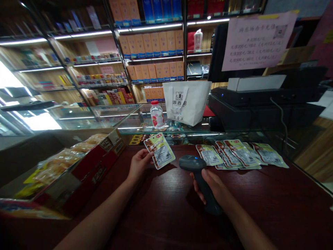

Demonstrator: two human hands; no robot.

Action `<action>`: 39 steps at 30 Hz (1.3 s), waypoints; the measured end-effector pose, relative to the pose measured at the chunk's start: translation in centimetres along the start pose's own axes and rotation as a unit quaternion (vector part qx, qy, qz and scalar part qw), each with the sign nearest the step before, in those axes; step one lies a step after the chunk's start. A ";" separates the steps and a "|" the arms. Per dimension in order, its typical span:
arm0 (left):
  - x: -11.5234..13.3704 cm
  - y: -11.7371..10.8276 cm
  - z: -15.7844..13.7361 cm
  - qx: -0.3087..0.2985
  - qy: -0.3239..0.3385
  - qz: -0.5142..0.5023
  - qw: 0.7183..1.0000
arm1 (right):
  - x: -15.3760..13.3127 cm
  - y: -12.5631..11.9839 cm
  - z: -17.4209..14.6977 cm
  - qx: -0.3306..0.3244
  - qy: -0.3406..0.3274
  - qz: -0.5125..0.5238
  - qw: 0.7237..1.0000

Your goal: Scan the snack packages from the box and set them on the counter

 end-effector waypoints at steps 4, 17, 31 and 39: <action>0.2 0.2 -0.3 -0.005 0.002 0.002 1.000 | 0.1 0.3 -0.4 -0.002 -0.025 -0.016 1.000; 0.6 0.7 -0.5 -0.015 0.002 0.013 1.000 | -0.2 0.3 -1.0 -0.005 -0.071 -0.058 0.996; 1.2 1.0 -0.9 -0.007 0.025 0.038 0.999 | -0.3 0.3 -0.9 0.012 -0.061 -0.055 0.997; 0.8 2.8 -0.7 -0.044 -0.027 0.021 0.998 | -1.2 0.3 0.0 -0.025 -0.044 0.032 0.998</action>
Point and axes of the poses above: each hand's wrist, its own z-axis towards the middle knuckle, its own y-axis out of the palm, x = y × z, the point moved 1 cm from there along z, towards the middle knuckle, and after that the axes turned 3 degrees about -z, right-handed, at the moved point
